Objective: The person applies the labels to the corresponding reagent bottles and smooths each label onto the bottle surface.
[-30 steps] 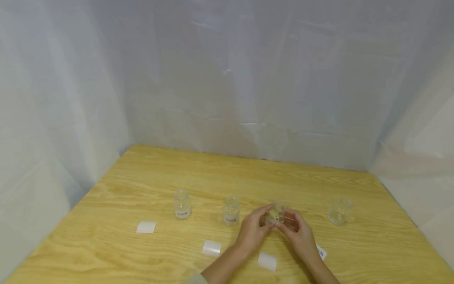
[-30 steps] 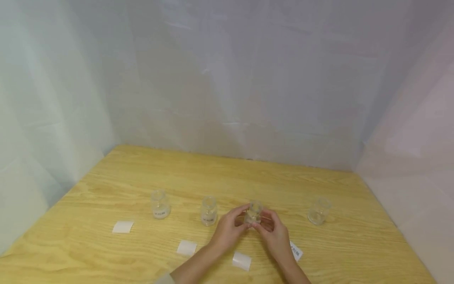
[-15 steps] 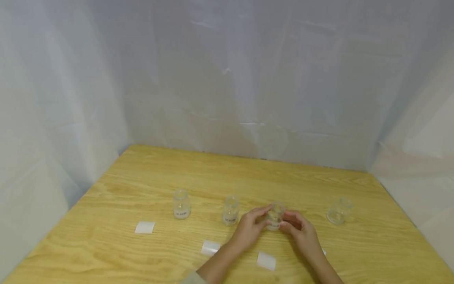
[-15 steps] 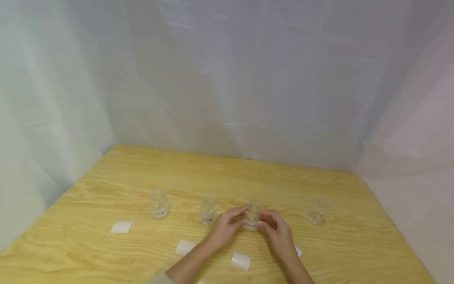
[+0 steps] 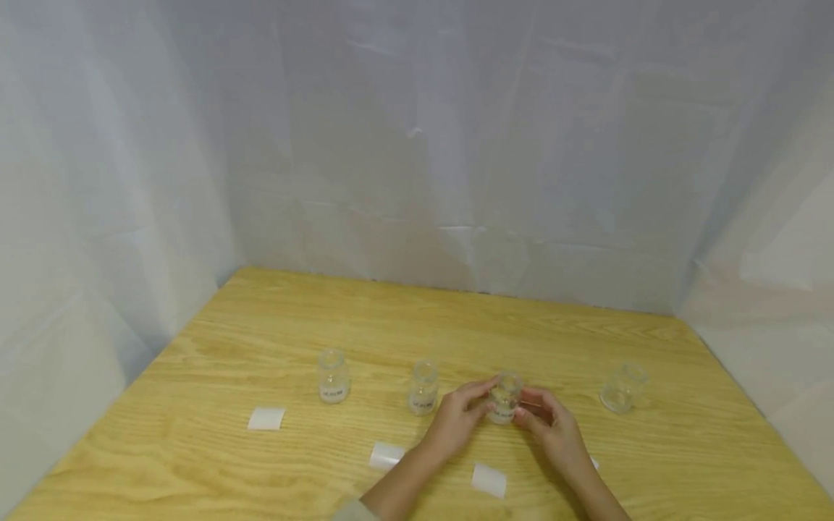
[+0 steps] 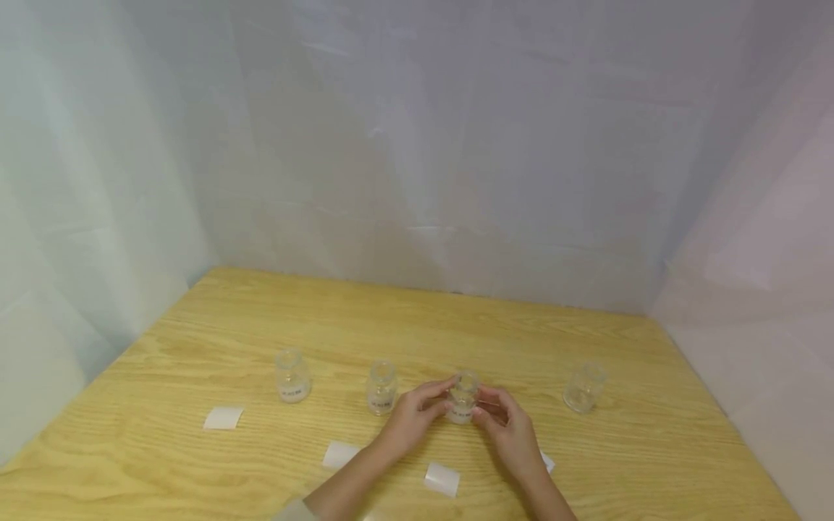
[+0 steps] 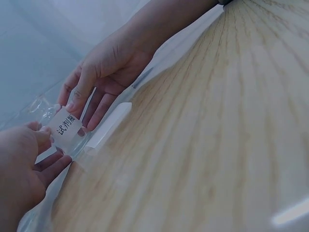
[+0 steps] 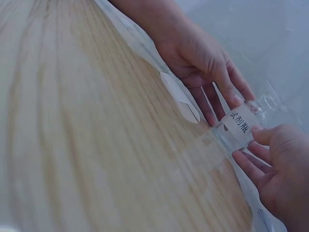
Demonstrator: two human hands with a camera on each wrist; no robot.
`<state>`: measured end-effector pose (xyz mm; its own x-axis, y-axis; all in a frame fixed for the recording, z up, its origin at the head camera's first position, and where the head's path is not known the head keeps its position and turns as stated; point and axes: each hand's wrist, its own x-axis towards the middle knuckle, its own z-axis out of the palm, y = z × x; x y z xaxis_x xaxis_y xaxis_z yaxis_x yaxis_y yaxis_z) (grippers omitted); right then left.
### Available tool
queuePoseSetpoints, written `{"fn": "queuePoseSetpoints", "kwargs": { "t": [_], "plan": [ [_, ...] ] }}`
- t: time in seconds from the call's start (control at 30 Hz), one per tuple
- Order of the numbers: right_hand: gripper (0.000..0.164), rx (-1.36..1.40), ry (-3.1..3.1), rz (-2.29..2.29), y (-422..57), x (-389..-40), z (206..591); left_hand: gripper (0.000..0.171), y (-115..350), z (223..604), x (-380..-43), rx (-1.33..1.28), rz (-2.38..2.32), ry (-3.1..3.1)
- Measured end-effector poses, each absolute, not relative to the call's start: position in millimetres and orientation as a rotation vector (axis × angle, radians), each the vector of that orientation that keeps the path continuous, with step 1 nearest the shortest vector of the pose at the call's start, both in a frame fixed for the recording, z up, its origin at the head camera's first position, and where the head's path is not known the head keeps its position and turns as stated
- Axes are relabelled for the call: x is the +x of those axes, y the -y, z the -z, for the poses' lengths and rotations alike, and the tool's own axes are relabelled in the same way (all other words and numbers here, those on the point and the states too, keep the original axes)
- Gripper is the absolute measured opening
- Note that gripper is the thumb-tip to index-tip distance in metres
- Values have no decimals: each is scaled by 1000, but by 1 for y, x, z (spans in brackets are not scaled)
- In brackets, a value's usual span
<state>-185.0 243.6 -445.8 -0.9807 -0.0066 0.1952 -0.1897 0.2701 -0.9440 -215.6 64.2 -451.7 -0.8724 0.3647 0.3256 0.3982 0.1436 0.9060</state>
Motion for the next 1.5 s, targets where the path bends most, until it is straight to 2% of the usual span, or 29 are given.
{"fn": "queuePoseSetpoints", "kwargs": {
  "t": [0.27,0.4,0.57,0.7,0.97,1.23,1.5],
  "plan": [
    [38,179,2388,-1816,-244,-185,446,34,-64,451,-215,-779,1905,2349],
    [40,220,2392,-1775,-242,-185,447,43,-65,451,-215,-796,1837,2389],
    [52,318,2399,-1687,-240,-185,451,59,-68,453,-213,-815,1761,2416],
    [57,396,2382,-1569,-239,-186,456,61,-70,456,-213,-825,1716,2398],
    [51,454,2355,-1376,-239,-187,456,52,-67,456,-213,-833,1725,2350],
    [34,360,2358,-1520,-241,-187,455,44,-66,456,-214,-834,1777,2343],
    [27,316,2368,-1592,-241,-184,452,40,-65,454,-214,-829,1767,2360]
  ]
}}
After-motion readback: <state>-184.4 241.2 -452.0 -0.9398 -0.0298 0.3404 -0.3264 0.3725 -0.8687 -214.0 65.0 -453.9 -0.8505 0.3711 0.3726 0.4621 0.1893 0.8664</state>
